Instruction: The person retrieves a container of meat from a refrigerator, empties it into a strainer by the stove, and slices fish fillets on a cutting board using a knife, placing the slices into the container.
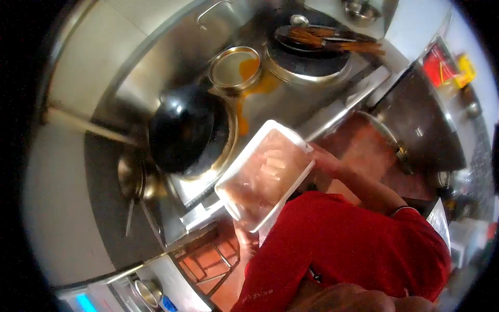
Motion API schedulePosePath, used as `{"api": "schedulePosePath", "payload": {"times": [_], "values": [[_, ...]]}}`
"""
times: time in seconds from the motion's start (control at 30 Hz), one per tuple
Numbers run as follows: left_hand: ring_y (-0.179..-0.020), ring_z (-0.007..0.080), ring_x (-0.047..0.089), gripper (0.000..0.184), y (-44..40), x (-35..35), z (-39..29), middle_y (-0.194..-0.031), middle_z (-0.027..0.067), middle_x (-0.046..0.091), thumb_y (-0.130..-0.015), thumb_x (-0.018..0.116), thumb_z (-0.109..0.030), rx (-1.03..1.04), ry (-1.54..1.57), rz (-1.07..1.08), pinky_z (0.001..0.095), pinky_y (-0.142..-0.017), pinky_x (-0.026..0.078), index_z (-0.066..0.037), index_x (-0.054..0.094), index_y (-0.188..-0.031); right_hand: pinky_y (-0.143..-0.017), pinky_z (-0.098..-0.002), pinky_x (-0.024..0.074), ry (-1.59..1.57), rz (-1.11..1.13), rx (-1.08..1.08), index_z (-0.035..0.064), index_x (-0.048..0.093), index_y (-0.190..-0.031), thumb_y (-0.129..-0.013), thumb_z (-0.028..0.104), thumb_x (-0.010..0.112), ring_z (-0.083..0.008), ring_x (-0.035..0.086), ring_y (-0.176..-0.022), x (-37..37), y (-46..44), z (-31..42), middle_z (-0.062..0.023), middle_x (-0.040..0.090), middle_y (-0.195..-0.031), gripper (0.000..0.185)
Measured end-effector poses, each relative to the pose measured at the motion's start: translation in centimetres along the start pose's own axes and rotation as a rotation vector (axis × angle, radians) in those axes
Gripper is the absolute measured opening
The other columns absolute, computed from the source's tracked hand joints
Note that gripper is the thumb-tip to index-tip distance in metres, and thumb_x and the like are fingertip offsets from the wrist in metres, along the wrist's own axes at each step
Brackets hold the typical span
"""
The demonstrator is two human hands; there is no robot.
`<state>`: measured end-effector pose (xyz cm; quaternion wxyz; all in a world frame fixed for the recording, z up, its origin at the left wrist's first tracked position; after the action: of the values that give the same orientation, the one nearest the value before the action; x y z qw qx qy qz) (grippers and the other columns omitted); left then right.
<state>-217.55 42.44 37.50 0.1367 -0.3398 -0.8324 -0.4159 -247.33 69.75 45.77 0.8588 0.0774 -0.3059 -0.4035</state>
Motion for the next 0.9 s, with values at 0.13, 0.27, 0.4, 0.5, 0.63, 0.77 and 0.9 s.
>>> {"api": "schedulePosePath", "payload": {"times": [0.13, 0.27, 0.4, 0.5, 0.63, 0.77, 0.9], "values": [[-0.105, 0.0274, 0.065, 0.052, -0.2, 4.6, -0.8, -0.119, 0.0115, 0.063, -0.089, 0.055, -0.011, 0.107, -0.055, -0.013, 0.0405, -0.089, 0.057, -0.008, 0.048, -0.140, -0.109, -0.0356, 0.0462, -0.093, 0.029, 0.039, 0.0028, 0.049, -0.151, -0.097, 0.021, 0.062, -0.0209, 0.059, -0.126, -1.9, -2.0, -1.2, -0.0107, 0.062, -0.141, 0.059], [-0.092, 0.0251, 0.067, 0.033, -1.8, 3.7, 1.4, -0.104, 0.0095, 0.066, -0.098, 0.053, -0.022, -0.020, -0.125, -0.039, 0.0415, -0.075, 0.060, -0.004, 0.055, -0.125, -0.106, -0.0364, 0.0480, -0.058, 0.020, 0.021, 0.0006, 0.052, -0.148, -0.096, 0.029, 0.067, -0.0219, 0.062, -0.122, -4.4, -2.7, -1.3, -0.0112, 0.065, -0.137, 0.061], [-0.096, 0.0219, 0.062, 0.038, -1.3, 4.3, 1.8, -0.112, 0.0079, 0.063, -0.105, 0.050, -0.027, 0.043, -0.516, 0.038, 0.0339, -0.081, 0.055, -0.005, 0.053, -0.136, -0.096, -0.0388, 0.0521, 0.116, 0.107, 0.070, -0.0003, 0.065, -0.127, -0.098, 0.020, 0.062, -0.0205, 0.063, -0.107, -5.5, -6.1, -1.8, -0.0075, 0.067, -0.115, 0.035], [-0.092, 0.0202, 0.060, 0.033, 1.4, 4.6, 1.5, -0.107, 0.0067, 0.062, -0.103, 0.050, -0.015, 0.208, -0.593, -0.206, 0.0344, -0.080, 0.054, -0.004, 0.053, -0.133, -0.102, -0.0428, 0.0519, 0.375, 0.259, 0.078, -0.0003, 0.053, -0.143, -0.104, 0.024, 0.053, -0.0275, 0.065, -0.114, -4.6, -7.3, -1.0, -0.0152, 0.068, -0.125, 0.046], [-0.086, 0.0182, 0.061, 0.027, -0.7, 6.9, 4.6, -0.100, 0.0052, 0.063, -0.100, 0.058, -0.014, 0.320, -0.626, -0.183, 0.0325, -0.075, 0.054, -0.003, 0.059, -0.124, -0.107, -0.0437, 0.0489, 0.858, 0.245, -0.178, -0.0008, 0.051, -0.145, -0.105, 0.026, 0.051, -0.0312, 0.063, -0.121, -9.6, -7.7, 1.0, -0.0194, 0.064, -0.131, 0.048], [-0.084, 0.0188, 0.061, 0.040, -3.8, 2.5, 9.7, -0.094, 0.0037, 0.062, -0.099, 0.061, -0.045, 0.210, -0.285, -0.270, 0.0357, -0.070, 0.052, -0.009, 0.064, -0.116, -0.109, -0.0436, 0.0480, 0.912, 0.048, -0.112, 0.0040, 0.048, -0.152, -0.104, 0.037, 0.061, -0.0319, 0.061, -0.128, -14.2, -10.1, 9.3, -0.0223, 0.060, -0.143, 0.060], [-0.098, 0.0230, 0.062, 0.044, -3.5, 5.7, 9.9, -0.105, 0.0063, 0.064, -0.104, 0.052, -0.046, 0.285, -0.259, -0.235, 0.0376, -0.083, 0.052, -0.007, 0.064, -0.119, -0.097, -0.0406, 0.0545, 1.156, -0.195, -0.229, 0.0033, 0.055, -0.146, -0.098, 0.037, 0.070, -0.0299, 0.070, -0.112, -22.9, -11.3, 26.0, -0.0212, 0.070, -0.127, 0.061]]}}
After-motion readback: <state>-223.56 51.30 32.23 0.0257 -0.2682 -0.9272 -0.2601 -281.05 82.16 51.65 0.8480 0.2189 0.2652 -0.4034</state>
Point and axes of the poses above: each hand's wrist, its own y-axis away from the middle knuckle, its own x-axis out of the palm, z = x × y, the point moved 8 cm from there along -y, towards the middle knuckle
